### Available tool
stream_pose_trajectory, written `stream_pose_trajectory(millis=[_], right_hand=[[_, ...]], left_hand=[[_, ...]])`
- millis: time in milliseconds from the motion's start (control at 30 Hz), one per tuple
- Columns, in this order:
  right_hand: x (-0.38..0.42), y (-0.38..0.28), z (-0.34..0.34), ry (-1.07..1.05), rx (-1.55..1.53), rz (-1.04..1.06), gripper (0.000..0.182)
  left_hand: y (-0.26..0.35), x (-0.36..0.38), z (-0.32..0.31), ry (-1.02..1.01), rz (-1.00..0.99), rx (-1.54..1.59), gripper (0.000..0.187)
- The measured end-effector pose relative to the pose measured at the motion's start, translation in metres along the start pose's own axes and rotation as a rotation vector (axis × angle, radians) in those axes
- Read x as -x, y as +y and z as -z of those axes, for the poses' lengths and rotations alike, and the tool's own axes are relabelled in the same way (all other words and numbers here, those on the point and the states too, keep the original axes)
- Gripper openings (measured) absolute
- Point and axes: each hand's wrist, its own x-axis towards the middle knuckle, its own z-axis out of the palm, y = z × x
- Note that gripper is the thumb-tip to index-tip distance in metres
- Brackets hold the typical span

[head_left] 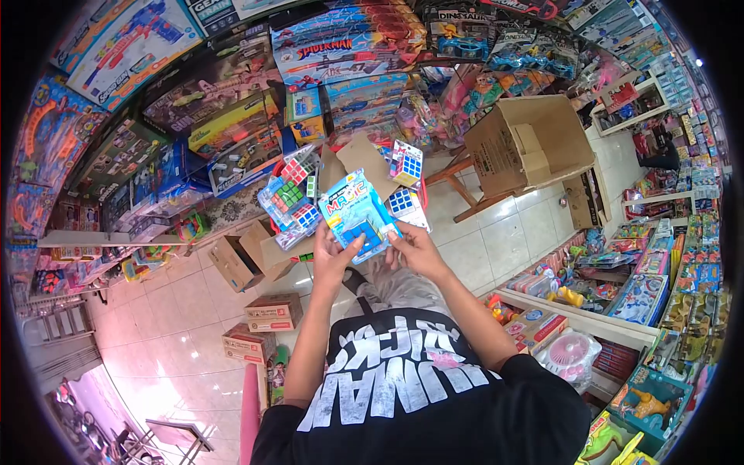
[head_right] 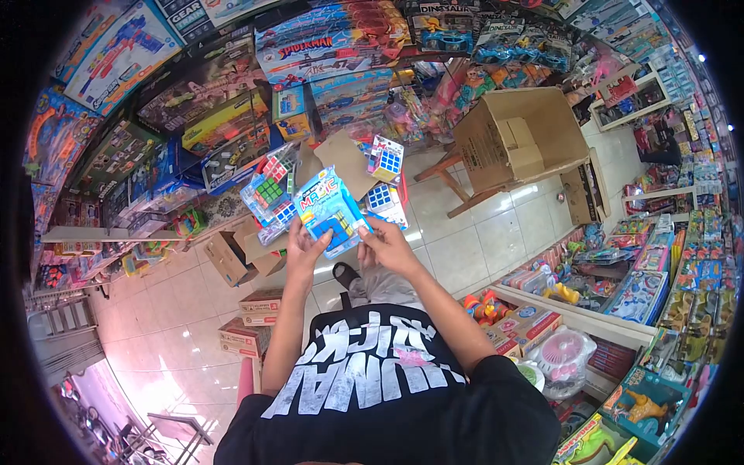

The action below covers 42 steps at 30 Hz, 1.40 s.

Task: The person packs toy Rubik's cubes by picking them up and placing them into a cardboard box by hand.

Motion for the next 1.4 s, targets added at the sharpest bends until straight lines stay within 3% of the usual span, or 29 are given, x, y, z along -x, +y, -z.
stream_pose_trajectory(millis=[67, 133, 167, 233, 333, 367, 467, 667, 733, 800, 867, 933, 1133, 1333, 1400], right_hand=[[-0.012, -0.017, 0.026, -0.062, 0.139, 0.021, 0.031], [-0.036, -0.011, 0.054, 0.167, 0.356, 0.086, 0.033], [-0.05, -0.012, 0.064, 0.166, 0.35, 0.09, 0.033], [-0.074, -0.019, 0.078, 0.587, 0.931, 0.45, 0.047], [-0.102, -0.008, 0.094, 0.536, 0.976, 0.432, 0.06], [-0.107, -0.004, 0.099, 0.483, 1.037, 0.309, 0.063], [-0.112, -0.011, 0.112, 0.327, 0.959, 0.279, 0.068], [-0.071, -0.035, 0.115, 0.465, 0.68, 0.366, 0.058], [-0.036, -0.069, 0.095, 0.211, -0.252, 0.05, 0.059], [-0.017, -0.055, 0.087, 0.216, -0.217, 0.104, 0.061], [0.002, -0.039, 0.074, 0.179, 0.039, 0.357, 0.059], [0.028, -0.052, 0.051, 0.196, 0.013, 0.341, 0.061], [0.09, -0.049, 0.038, 0.473, 0.445, 0.286, 0.063], [0.123, -0.029, 0.053, 0.451, 0.35, 0.318, 0.068], [0.13, -0.027, 0.064, 0.407, 0.294, 0.337, 0.07]], left_hand=[[0.006, -0.008, -0.002, -0.048, 0.034, -0.104, 0.082], [0.012, -0.011, -0.009, -0.005, 0.006, -0.175, 0.076], [0.016, -0.014, -0.011, 0.019, 0.009, -0.187, 0.076], [0.016, -0.019, -0.011, 0.03, -0.024, -0.207, 0.077], [0.013, -0.03, -0.012, 0.037, 0.009, -0.271, 0.077], [0.015, -0.032, -0.012, 0.022, 0.071, -0.266, 0.076], [0.012, -0.04, -0.014, 0.003, 0.104, -0.246, 0.074], [0.012, -0.038, -0.024, 0.008, 0.056, -0.26, 0.069], [0.009, -0.035, -0.026, 0.013, 0.045, -0.251, 0.068], [0.0, -0.034, -0.026, -0.012, 0.057, -0.235, 0.069], [-0.016, -0.031, -0.03, -0.048, 0.031, -0.282, 0.071], [-0.031, -0.028, -0.037, -0.137, -0.023, -0.37, 0.074], [-0.068, -0.008, -0.058, -0.319, 0.032, -0.421, 0.07], [-0.102, 0.009, -0.081, -0.369, -0.04, -0.441, 0.069], [-0.105, 0.016, -0.097, -0.337, -0.023, -0.586, 0.068]])
